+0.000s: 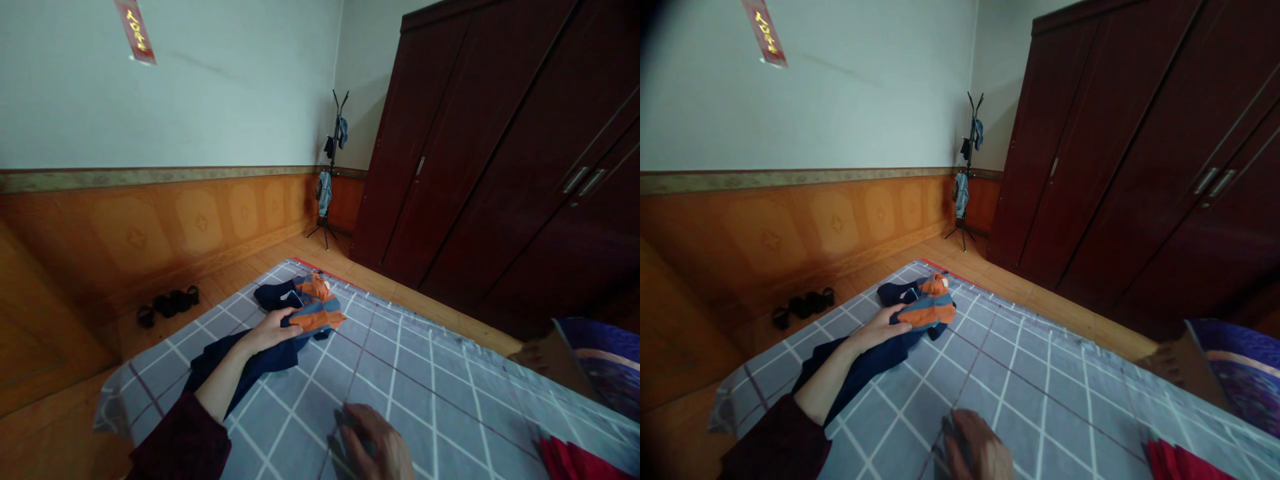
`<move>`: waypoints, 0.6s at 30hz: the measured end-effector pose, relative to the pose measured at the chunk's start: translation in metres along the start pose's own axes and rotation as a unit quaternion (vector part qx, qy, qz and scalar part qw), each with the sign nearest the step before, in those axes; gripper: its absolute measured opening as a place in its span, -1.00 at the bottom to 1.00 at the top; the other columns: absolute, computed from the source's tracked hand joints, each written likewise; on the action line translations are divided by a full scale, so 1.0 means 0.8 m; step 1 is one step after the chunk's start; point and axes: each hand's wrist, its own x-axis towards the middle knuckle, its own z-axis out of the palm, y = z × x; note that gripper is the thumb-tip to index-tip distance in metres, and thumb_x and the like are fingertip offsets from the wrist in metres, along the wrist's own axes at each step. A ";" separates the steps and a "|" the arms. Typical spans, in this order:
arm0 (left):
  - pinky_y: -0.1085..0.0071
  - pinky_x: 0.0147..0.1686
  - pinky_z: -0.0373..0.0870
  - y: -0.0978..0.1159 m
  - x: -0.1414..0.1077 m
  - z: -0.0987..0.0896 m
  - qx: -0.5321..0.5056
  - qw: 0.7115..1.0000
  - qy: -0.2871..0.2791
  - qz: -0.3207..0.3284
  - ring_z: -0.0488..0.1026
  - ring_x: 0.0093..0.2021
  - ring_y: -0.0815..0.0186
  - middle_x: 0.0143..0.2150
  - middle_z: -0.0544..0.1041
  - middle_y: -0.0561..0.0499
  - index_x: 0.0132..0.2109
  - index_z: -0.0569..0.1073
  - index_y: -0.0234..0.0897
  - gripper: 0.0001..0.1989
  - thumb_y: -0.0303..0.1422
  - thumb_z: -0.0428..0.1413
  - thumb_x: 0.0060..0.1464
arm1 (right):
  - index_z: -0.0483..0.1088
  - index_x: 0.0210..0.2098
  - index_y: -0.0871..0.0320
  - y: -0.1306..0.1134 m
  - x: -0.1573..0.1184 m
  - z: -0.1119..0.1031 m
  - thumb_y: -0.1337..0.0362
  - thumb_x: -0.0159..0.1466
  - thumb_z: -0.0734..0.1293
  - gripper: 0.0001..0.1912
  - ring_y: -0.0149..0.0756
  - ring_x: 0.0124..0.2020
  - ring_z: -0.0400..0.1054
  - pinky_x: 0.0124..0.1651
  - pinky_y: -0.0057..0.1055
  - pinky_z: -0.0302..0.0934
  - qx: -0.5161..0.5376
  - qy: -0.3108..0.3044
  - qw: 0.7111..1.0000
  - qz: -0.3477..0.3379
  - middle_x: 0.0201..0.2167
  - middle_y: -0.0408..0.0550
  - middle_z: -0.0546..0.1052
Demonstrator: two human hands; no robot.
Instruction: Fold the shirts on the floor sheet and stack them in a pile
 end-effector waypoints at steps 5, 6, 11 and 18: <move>0.20 0.02 0.32 -0.003 0.001 0.033 -0.133 0.988 -0.081 0.014 0.43 0.00 0.10 0.03 0.49 -0.15 0.06 0.42 -0.33 -0.51 -0.11 0.13 0.08 | 0.48 -0.10 0.30 -0.002 0.045 0.019 -0.23 0.08 0.26 -0.28 -0.12 -0.37 0.45 -0.30 -0.32 0.33 0.145 0.082 0.976 0.138 -0.40 0.10 0.56; 0.19 0.01 0.33 -0.004 0.001 0.035 -0.126 0.989 -0.076 0.013 0.44 0.00 0.10 0.03 0.49 -0.15 0.06 0.42 -0.33 -0.52 -0.11 0.12 0.09 | 0.45 -0.08 0.33 -0.003 0.055 0.020 -0.23 0.07 0.28 -0.25 -0.17 -0.45 0.42 -0.39 -0.34 0.30 0.169 0.088 0.970 0.152 -0.46 0.07 0.54; 0.26 0.04 0.28 0.004 -0.004 0.039 0.008 0.996 -0.066 0.066 0.40 0.01 0.13 0.01 0.48 -0.10 0.02 0.45 -0.29 -0.58 -0.21 0.18 0.02 | 0.41 -0.14 0.28 -0.018 0.109 0.030 -0.28 -0.06 0.34 -0.22 -0.42 -0.76 0.24 -0.74 -0.49 0.03 0.301 0.048 0.928 0.215 -0.51 -0.03 0.51; 0.31 0.05 0.27 0.010 -0.008 0.031 0.035 0.995 -0.077 0.055 0.39 0.03 0.15 0.05 0.47 -0.08 0.06 0.43 -0.27 -0.48 -0.28 0.25 -0.10 | 0.35 -0.54 0.20 -0.020 0.135 0.041 -0.13 -0.13 0.45 -0.50 -0.45 -0.76 0.22 -0.74 -0.56 0.05 0.452 0.108 0.859 0.214 -0.75 -0.19 0.36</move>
